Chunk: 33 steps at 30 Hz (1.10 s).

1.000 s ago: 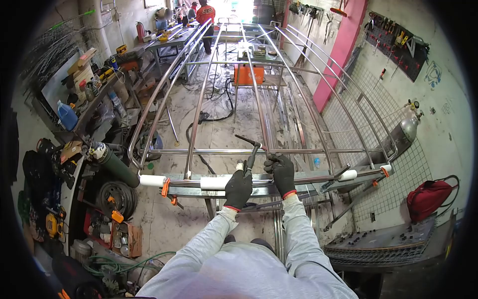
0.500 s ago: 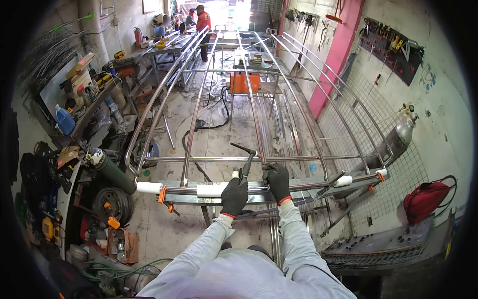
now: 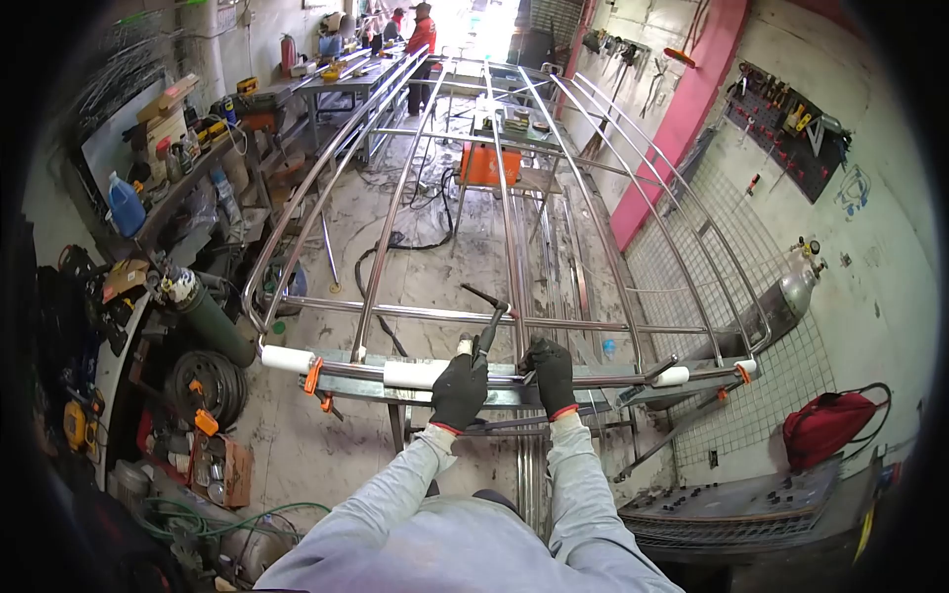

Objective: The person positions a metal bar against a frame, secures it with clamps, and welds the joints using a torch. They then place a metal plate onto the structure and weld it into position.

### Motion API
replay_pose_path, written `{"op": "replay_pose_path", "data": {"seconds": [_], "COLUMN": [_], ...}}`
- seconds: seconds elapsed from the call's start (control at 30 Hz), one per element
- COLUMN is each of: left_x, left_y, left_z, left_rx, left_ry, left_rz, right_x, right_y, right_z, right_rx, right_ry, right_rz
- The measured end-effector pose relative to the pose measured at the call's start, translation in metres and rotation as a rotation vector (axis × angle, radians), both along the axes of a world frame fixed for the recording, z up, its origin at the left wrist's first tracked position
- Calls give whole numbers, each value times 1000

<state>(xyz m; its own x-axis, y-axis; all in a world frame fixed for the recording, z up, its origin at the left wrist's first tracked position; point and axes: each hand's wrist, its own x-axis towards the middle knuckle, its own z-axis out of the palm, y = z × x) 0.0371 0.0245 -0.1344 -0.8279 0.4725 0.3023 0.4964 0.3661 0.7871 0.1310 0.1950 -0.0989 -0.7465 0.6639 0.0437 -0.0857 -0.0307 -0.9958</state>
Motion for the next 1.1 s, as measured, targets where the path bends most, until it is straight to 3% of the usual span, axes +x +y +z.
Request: {"op": "replay_pose_path", "data": {"seconds": [0.23,0.4,0.63,0.7,0.83,0.97,1.03,1.07,1.1], "left_x": [0,0,0,1,-1,-7,-17,-21,-21], "left_y": [-4,-1,-2,-2,-2,0,-10,-19,-25], "left_z": [0,-2,8,8,3,-3,19,37,37], "left_rx": [-35,-6,-41,17,-43,-50,255,415,417], "left_ry": [-27,-11,-45,-23,-51,48,-645,-934,-932], "left_rz": [-9,7,3,21,2,11,-158,-274,-270], "right_x": [-6,-4,-5,-2,-1,0,3,4,8], "right_y": [3,-2,-24,-11,-6,-10,-24,-35,-42], "right_z": [-3,-2,17,2,0,-18,-20,-24,-23], "right_rx": [85,-93,-99,-126,-157,67,419,315,315], "right_ry": [-136,0,80,137,70,166,-275,-255,-253], "right_rz": [-52,-64,-204,-61,-57,-106,-280,-372,-368]}}
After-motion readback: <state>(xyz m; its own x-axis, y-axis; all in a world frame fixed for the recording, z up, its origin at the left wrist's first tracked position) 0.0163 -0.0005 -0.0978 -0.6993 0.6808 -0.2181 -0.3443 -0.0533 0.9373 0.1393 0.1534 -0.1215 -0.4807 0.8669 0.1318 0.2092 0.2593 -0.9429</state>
